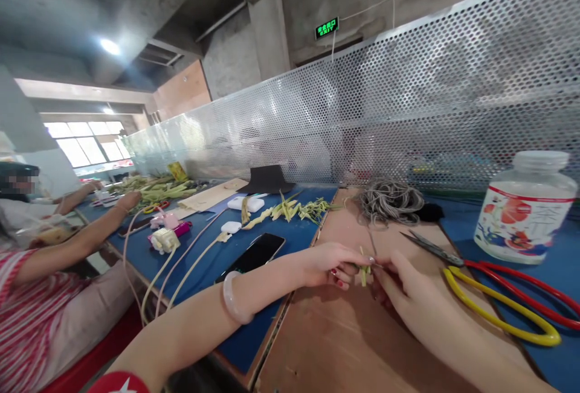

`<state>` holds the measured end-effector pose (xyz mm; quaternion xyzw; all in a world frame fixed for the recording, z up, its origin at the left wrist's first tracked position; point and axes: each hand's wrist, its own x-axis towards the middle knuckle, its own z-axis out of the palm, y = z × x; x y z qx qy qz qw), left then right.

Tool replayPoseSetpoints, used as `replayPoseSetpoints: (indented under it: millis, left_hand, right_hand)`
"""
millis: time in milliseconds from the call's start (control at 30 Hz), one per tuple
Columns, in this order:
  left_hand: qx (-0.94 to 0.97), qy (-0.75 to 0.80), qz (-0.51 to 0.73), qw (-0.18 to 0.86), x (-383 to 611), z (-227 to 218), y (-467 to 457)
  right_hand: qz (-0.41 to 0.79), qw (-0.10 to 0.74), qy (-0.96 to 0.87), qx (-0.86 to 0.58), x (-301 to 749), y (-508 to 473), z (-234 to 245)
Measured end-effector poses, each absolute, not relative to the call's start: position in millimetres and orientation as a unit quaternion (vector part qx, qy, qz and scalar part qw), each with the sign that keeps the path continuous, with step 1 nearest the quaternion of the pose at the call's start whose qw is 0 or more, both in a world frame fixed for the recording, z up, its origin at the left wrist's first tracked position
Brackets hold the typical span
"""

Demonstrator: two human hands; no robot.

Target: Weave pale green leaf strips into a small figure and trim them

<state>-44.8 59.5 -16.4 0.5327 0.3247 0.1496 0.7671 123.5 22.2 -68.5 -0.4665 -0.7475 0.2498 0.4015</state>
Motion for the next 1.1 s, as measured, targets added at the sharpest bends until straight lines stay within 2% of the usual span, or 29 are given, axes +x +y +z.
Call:
replayPoseSetpoints:
  millis: [100,533,1100]
  left_hand:
    - [0.537,0.330,0.152,0.761,-44.6,-16.9,59.3]
    - [0.532,0.349,0.168,0.753,-43.1,-10.0,52.5]
    - [0.539,0.344,0.176,0.748,-43.7,-11.3,53.2]
  right_hand:
    - [0.287,0.364,-0.759,-0.457,126.2,23.8,-69.5]
    - [0.342,0.379,-0.733,-0.449,125.3,24.1,-70.5]
    - [0.329,0.369,-0.746,-0.447,124.2,21.3,-66.9]
